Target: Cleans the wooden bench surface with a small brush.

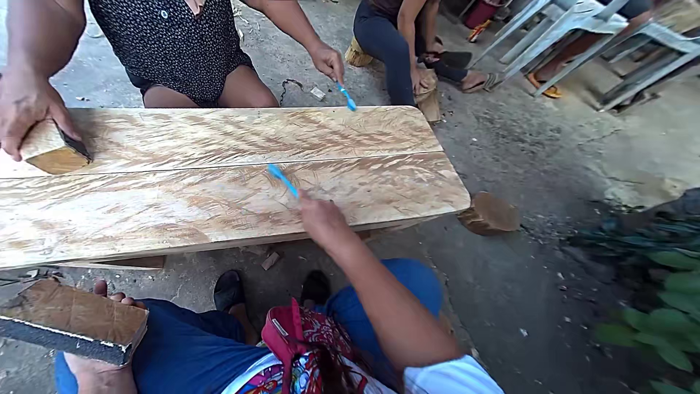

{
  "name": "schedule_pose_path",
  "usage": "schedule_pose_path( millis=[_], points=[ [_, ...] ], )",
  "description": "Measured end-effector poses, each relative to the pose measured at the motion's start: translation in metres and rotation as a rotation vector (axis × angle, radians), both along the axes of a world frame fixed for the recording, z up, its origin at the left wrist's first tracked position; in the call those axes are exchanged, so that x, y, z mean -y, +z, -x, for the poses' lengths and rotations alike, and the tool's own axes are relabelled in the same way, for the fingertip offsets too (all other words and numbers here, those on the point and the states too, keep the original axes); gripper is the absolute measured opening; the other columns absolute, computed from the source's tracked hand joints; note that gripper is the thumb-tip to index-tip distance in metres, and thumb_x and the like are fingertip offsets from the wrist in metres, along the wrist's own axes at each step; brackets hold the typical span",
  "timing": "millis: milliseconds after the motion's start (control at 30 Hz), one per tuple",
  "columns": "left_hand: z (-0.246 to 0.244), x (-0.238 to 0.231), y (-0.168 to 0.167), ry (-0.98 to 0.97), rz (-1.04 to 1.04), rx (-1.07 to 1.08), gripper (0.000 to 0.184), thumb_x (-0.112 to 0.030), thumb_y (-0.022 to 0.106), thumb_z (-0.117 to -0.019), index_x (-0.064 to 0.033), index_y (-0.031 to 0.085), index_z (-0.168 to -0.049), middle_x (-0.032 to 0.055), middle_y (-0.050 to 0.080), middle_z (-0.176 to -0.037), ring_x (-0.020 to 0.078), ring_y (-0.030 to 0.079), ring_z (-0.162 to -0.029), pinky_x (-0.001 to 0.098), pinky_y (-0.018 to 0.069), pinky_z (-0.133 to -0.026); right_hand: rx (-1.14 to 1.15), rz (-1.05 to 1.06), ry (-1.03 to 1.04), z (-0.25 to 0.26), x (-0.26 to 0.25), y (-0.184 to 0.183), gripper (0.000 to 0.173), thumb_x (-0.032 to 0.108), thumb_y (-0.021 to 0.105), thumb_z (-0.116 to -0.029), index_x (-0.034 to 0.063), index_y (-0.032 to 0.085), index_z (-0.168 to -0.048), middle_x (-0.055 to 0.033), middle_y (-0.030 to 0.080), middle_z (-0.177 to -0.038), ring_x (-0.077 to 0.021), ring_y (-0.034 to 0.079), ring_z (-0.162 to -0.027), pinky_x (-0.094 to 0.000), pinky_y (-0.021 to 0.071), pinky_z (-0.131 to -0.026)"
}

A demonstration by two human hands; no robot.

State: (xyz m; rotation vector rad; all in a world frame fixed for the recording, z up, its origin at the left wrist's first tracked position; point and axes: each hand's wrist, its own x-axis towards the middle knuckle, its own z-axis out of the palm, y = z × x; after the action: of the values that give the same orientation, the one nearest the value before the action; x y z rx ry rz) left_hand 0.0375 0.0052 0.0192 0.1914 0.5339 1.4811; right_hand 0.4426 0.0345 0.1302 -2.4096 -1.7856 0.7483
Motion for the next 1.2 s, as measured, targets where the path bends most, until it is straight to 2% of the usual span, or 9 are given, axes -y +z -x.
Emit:
schedule_pose_path(
  millis=[100,167,433,533,700,867,933,1033,1200],
  points=[
    [0.015,0.009,-0.009,0.002,-0.052,0.067,0.065,-0.057,0.035,-0.1056,-0.0039,0.068,-0.123,0.0129,0.075,-0.090,0.0264,0.076,-0.085,0.0439,0.0643,-0.079,0.158,0.064,-0.311,-0.064,0.011,0.007,0.047,0.021,0.041,-0.1115,0.0088,0.040,-0.157,-0.0323,0.067,-0.120,-0.0519,0.064,-0.114,-0.0669,0.0493,-0.095],
    [0.012,0.014,-0.001,0.060,-0.009,-0.024,0.070,-0.061,0.026,-0.1055,-0.0076,0.069,-0.120,0.0091,0.075,-0.086,0.0222,0.076,-0.081,0.0401,0.0648,-0.074,0.184,0.115,-0.359,-0.051,0.009,0.018,0.048,0.020,0.039,-0.1118,0.0032,0.038,-0.156,-0.0314,0.066,-0.124,-0.0487,0.063,-0.119,-0.0625,0.0487,-0.100],
    [0.010,0.025,0.004,0.141,0.041,-0.016,0.075,-0.065,0.019,-0.1044,-0.0102,0.068,-0.120,0.0091,0.075,-0.085,0.0231,0.076,-0.080,0.0415,0.0648,-0.072,-0.062,0.097,0.336,0.141,-0.047,0.023,0.048,0.015,0.043,-0.1093,0.0062,0.036,-0.156,-0.0231,0.070,-0.115,-0.0411,0.069,-0.110,-0.0565,0.0549,-0.090],
    [0.017,0.030,-0.002,0.102,-0.016,-0.023,0.066,-0.062,0.032,-0.1043,-0.0111,0.069,-0.124,0.0098,0.076,-0.089,0.0240,0.076,-0.083,0.0431,0.0645,-0.075,-0.036,0.032,0.378,0.127,-0.062,0.019,0.044,0.017,0.043,-0.1101,0.0113,0.044,-0.153,-0.0241,0.071,-0.111,-0.0444,0.069,-0.105,-0.0604,0.0552,-0.086],
    [0.018,0.033,0.003,0.216,0.071,-0.011,0.070,-0.061,0.022,-0.1060,-0.0102,0.067,-0.120,0.0088,0.075,-0.083,0.0225,0.076,-0.076,0.0405,0.0649,-0.069,0.107,0.053,0.099,0.084,-0.078,0.021,0.046,0.019,0.039,-0.1116,0.0039,0.039,-0.155,-0.0275,0.068,-0.117,-0.0448,0.067,-0.112,-0.0596,0.0524,-0.094],
    [0.014,0.027,0.005,0.185,0.036,0.045,0.067,-0.060,0.026,-0.1056,-0.0113,0.069,-0.119,0.0096,0.074,-0.084,0.0236,0.075,-0.078,0.0416,0.0644,-0.072,-0.047,0.098,0.591,0.173,-0.060,0.020,0.046,0.019,0.038,-0.1118,0.0108,0.041,-0.157,-0.0233,0.069,-0.117,-0.0407,0.068,-0.112,-0.0559,0.0532,-0.095],
    [0.013,0.027,0.008,0.171,0.051,0.039,0.064,-0.060,0.028,-0.1055,-0.0126,0.069,-0.120,0.0094,0.075,-0.084,0.0243,0.076,-0.078,0.0425,0.0645,-0.072,-0.035,0.057,0.593,0.174,-0.080,0.020,0.045,0.020,0.039,-0.1118,0.0153,0.044,-0.156,-0.0246,0.070,-0.116,-0.0440,0.068,-0.110,-0.0602,0.0530,-0.091],
    [0.009,0.028,0.011,0.204,0.108,0.062,0.069,-0.064,0.025,-0.1044,-0.0112,0.068,-0.118,0.0099,0.074,-0.080,0.0254,0.075,-0.074,0.0433,0.0644,-0.069,0.042,-0.004,0.425,0.178,-0.110,0.021,0.043,0.017,0.039,-0.1110,0.0071,0.044,-0.153,-0.0266,0.069,-0.114,-0.0458,0.068,-0.109,-0.0610,0.0539,-0.089],
    [0.008,0.025,0.015,0.240,0.146,0.061,0.071,-0.060,0.017,-0.1061,-0.0115,0.067,-0.118,0.0105,0.074,-0.079,0.0247,0.075,-0.072,0.0420,0.0645,-0.067,-0.019,0.052,0.756,0.236,-0.104,0.025,0.042,0.018,0.041,-0.1110,0.0114,0.047,-0.152,-0.0248,0.070,-0.114,-0.0441,0.068,-0.109,-0.0602,0.0537,-0.090]
  ],
)
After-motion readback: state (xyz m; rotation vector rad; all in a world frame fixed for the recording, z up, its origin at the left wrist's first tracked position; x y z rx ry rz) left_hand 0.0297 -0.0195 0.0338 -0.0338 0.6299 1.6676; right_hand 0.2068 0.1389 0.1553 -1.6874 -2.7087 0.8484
